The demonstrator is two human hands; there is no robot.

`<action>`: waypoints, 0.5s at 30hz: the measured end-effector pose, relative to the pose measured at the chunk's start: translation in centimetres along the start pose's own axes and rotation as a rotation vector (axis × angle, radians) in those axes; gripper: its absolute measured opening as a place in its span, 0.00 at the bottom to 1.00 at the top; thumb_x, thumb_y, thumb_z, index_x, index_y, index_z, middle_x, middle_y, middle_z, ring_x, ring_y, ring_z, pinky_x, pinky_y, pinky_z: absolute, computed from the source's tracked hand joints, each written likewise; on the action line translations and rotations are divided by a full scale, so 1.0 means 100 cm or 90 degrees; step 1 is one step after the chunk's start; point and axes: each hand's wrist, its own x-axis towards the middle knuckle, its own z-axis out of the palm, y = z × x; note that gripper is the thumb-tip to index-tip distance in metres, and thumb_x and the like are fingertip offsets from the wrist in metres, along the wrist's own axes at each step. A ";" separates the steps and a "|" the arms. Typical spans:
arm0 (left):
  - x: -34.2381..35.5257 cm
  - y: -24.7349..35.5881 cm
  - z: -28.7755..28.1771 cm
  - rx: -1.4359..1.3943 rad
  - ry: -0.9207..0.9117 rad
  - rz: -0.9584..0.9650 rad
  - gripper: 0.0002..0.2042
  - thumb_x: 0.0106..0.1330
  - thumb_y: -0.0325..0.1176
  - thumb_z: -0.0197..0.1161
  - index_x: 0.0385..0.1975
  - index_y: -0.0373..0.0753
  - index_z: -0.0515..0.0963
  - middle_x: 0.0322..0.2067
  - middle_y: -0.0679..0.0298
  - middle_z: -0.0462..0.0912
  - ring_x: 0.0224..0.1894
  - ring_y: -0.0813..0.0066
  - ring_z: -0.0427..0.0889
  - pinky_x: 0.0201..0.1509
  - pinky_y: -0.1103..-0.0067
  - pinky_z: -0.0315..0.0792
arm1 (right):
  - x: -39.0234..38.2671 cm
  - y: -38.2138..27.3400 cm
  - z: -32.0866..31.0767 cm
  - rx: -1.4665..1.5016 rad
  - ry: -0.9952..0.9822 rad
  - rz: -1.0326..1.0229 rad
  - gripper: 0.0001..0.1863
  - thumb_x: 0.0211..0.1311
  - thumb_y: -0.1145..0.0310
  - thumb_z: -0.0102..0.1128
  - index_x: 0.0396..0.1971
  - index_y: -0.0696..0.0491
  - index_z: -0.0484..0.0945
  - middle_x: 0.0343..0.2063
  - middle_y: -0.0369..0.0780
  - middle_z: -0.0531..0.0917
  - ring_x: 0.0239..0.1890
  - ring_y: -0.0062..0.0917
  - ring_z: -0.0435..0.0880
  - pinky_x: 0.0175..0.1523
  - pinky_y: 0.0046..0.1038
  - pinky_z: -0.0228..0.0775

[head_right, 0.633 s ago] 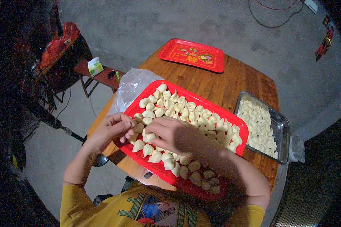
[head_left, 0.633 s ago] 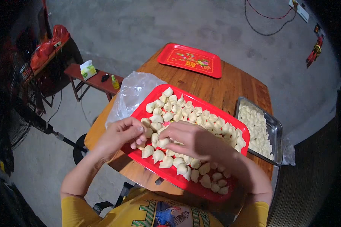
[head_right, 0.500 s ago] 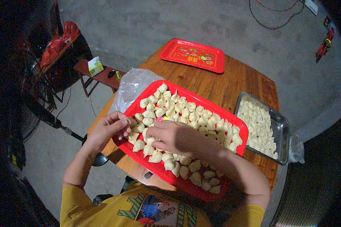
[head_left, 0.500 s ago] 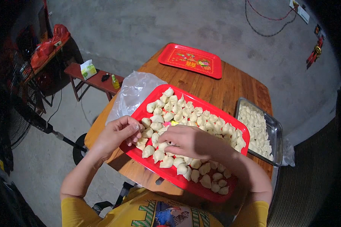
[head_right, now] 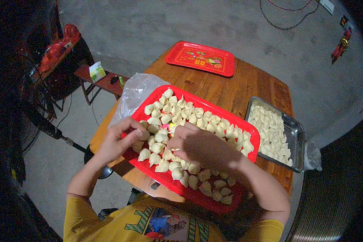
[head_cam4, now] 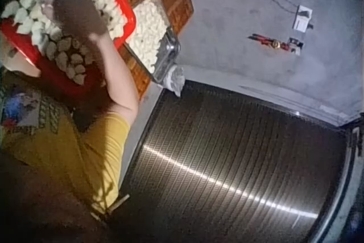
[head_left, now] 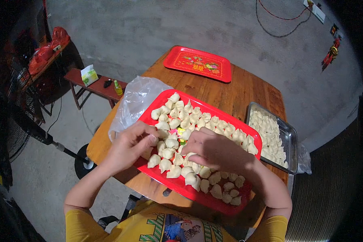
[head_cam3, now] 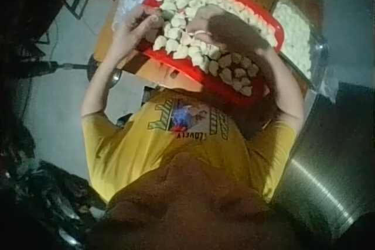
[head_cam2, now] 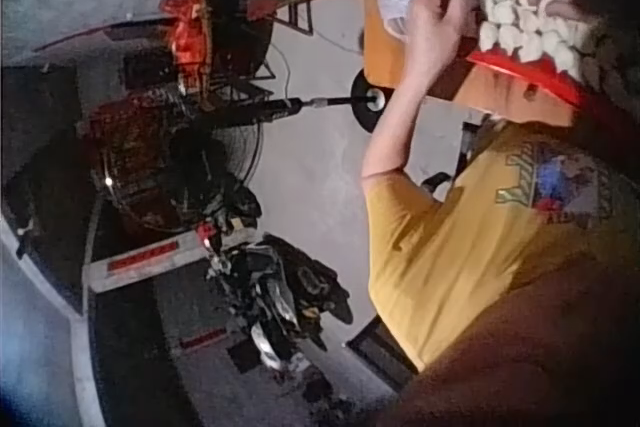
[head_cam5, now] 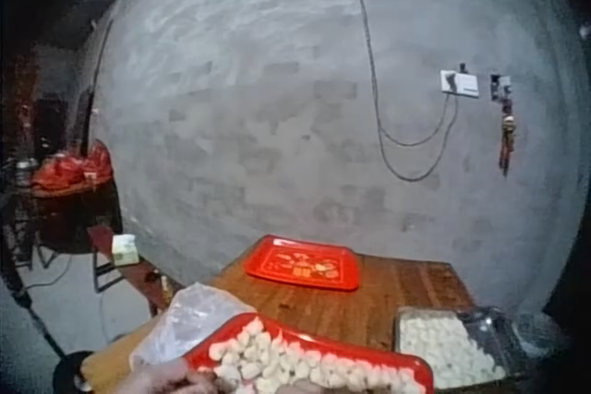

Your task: Manually wrapping dumplings and arranging them onto a tray for storage or cooking.

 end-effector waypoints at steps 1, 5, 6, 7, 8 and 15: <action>0.001 0.001 -0.003 0.001 0.035 0.013 0.07 0.69 0.32 0.58 0.38 0.35 0.77 0.35 0.67 0.77 0.38 0.80 0.77 0.44 0.81 0.72 | -0.002 -0.002 0.001 -0.027 -0.018 -0.008 0.07 0.57 0.68 0.61 0.36 0.52 0.81 0.36 0.40 0.78 0.43 0.35 0.77 0.49 0.34 0.71; 0.005 -0.017 -0.020 -0.104 0.129 -0.013 0.07 0.70 0.33 0.57 0.40 0.37 0.76 0.32 0.70 0.78 0.36 0.84 0.75 0.42 0.83 0.71 | -0.009 0.000 0.009 -0.071 -0.042 -0.025 0.07 0.56 0.68 0.61 0.34 0.51 0.80 0.37 0.40 0.77 0.43 0.36 0.75 0.48 0.34 0.71; 0.004 -0.017 -0.024 -0.120 0.144 -0.022 0.07 0.70 0.33 0.57 0.40 0.37 0.76 0.32 0.71 0.78 0.36 0.84 0.74 0.42 0.83 0.71 | -0.010 0.001 0.011 -0.085 -0.040 -0.033 0.06 0.56 0.68 0.61 0.33 0.51 0.80 0.36 0.40 0.77 0.42 0.36 0.75 0.47 0.34 0.71; 0.004 -0.018 -0.027 -0.115 0.150 -0.035 0.07 0.70 0.34 0.57 0.40 0.37 0.76 0.32 0.71 0.77 0.35 0.85 0.74 0.40 0.84 0.70 | -0.011 0.000 0.012 -0.100 -0.038 -0.037 0.05 0.55 0.69 0.61 0.32 0.52 0.79 0.36 0.40 0.77 0.42 0.35 0.75 0.46 0.33 0.71; 0.002 -0.019 -0.029 -0.114 0.151 -0.035 0.07 0.70 0.34 0.57 0.40 0.37 0.76 0.32 0.71 0.77 0.35 0.85 0.74 0.40 0.84 0.70 | -0.011 -0.001 0.012 -0.100 -0.037 -0.038 0.05 0.55 0.69 0.61 0.32 0.52 0.79 0.36 0.40 0.77 0.42 0.35 0.75 0.46 0.33 0.71; -0.011 -0.021 -0.033 -0.129 0.141 -0.079 0.08 0.70 0.35 0.58 0.40 0.37 0.76 0.32 0.72 0.77 0.35 0.87 0.73 0.40 0.86 0.69 | -0.009 0.000 0.012 -0.083 -0.022 -0.059 0.04 0.56 0.69 0.62 0.29 0.52 0.78 0.33 0.38 0.76 0.40 0.33 0.75 0.47 0.32 0.69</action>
